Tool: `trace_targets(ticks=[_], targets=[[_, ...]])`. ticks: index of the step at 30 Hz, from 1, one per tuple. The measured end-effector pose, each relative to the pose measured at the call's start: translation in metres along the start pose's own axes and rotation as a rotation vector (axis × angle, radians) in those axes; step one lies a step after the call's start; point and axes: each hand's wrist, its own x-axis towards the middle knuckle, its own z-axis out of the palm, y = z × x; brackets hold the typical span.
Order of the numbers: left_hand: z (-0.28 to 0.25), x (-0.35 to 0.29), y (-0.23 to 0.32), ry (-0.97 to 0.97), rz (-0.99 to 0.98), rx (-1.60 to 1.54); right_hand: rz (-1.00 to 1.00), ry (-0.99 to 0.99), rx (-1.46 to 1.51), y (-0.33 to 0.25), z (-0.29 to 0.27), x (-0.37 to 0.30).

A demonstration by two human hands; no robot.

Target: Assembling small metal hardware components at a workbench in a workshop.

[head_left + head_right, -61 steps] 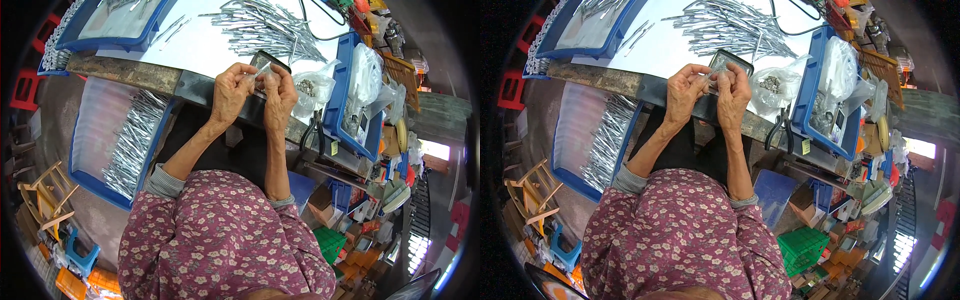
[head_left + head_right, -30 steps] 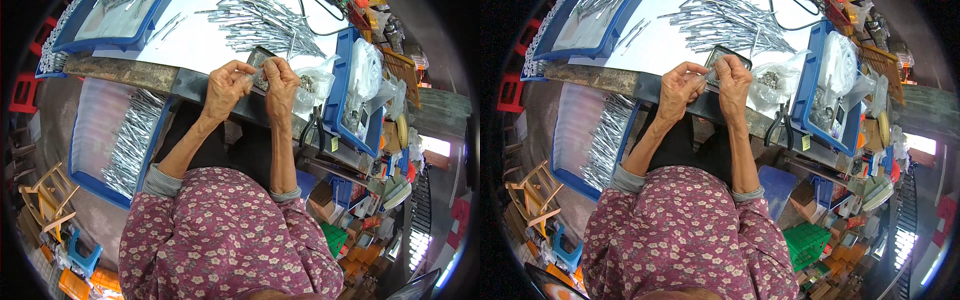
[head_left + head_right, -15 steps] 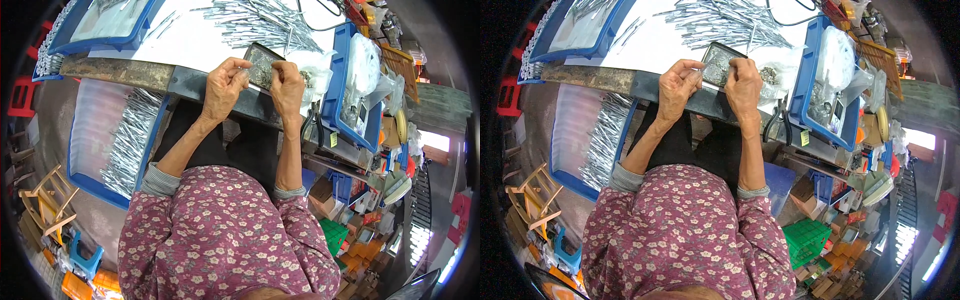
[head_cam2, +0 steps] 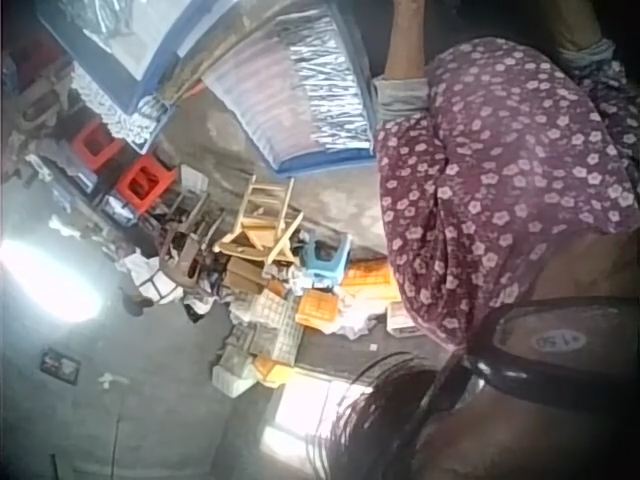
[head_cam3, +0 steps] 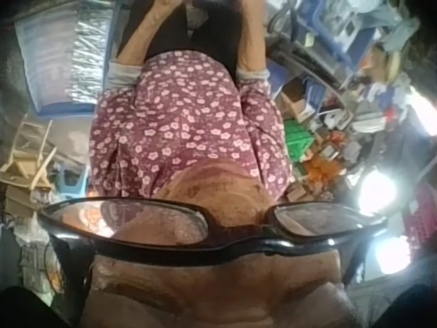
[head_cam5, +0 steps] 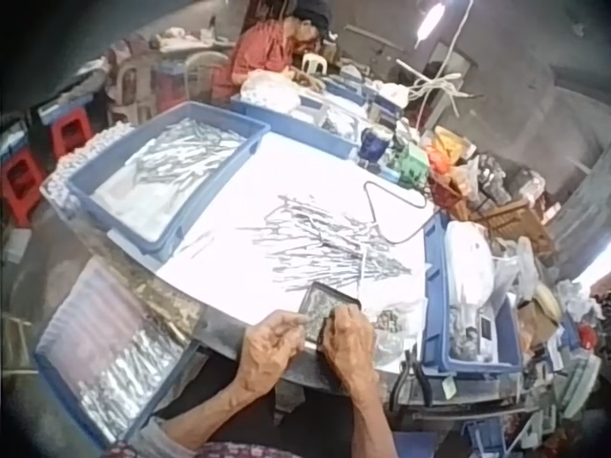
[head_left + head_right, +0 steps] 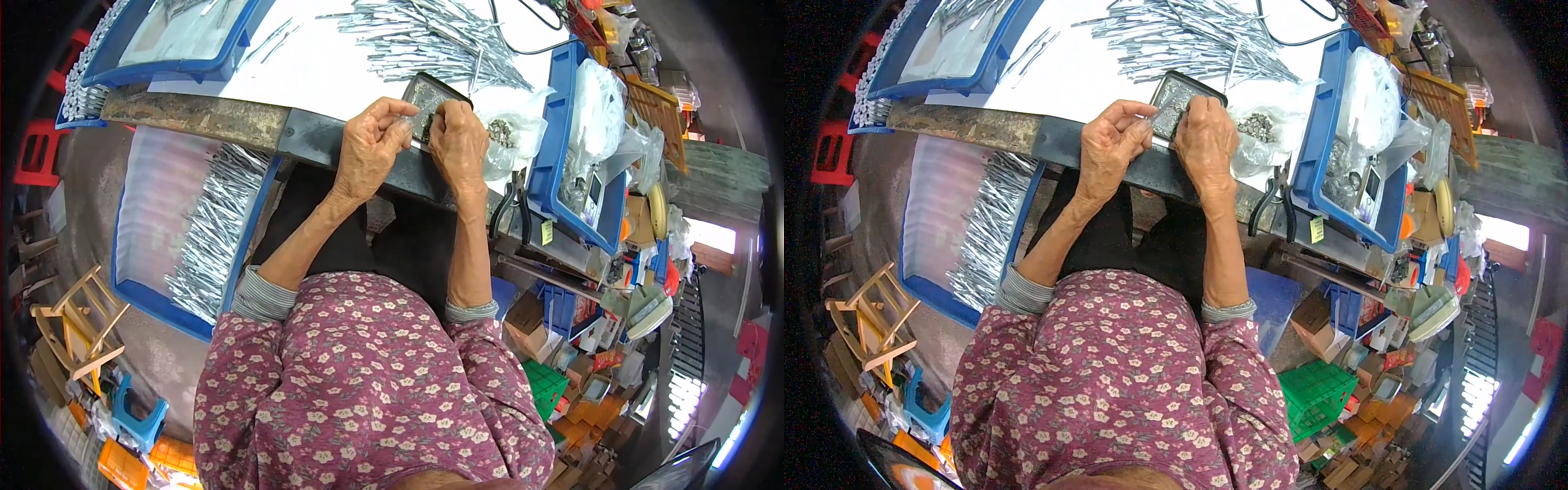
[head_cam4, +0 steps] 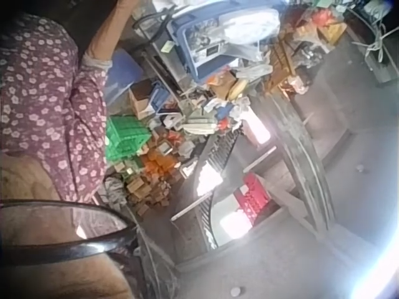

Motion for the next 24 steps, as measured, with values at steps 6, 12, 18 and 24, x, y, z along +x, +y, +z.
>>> trace_targets(ticks=[6, 12, 18, 24], targets=[[0.0012, 0.0004, 0.0043, 0.006, -0.023, -0.004, -0.004, -0.044, -0.051, 0.001, 0.0003, 0.0019], [0.0004, 0.0007, 0.0032, 0.011, -0.048, -0.055, 0.066, -0.06, 0.001, -0.0043, -0.004, 0.0017], [0.0014, 0.0025, 0.0024, 0.006, -0.037, -0.042, -0.027, -0.02, -0.019, 0.0002, -0.0003, 0.0004], [0.002, 0.0033, -0.0002, 0.02, -0.041, -0.052, -0.052, -0.035, -0.08, 0.0007, 0.002, 0.0007]])
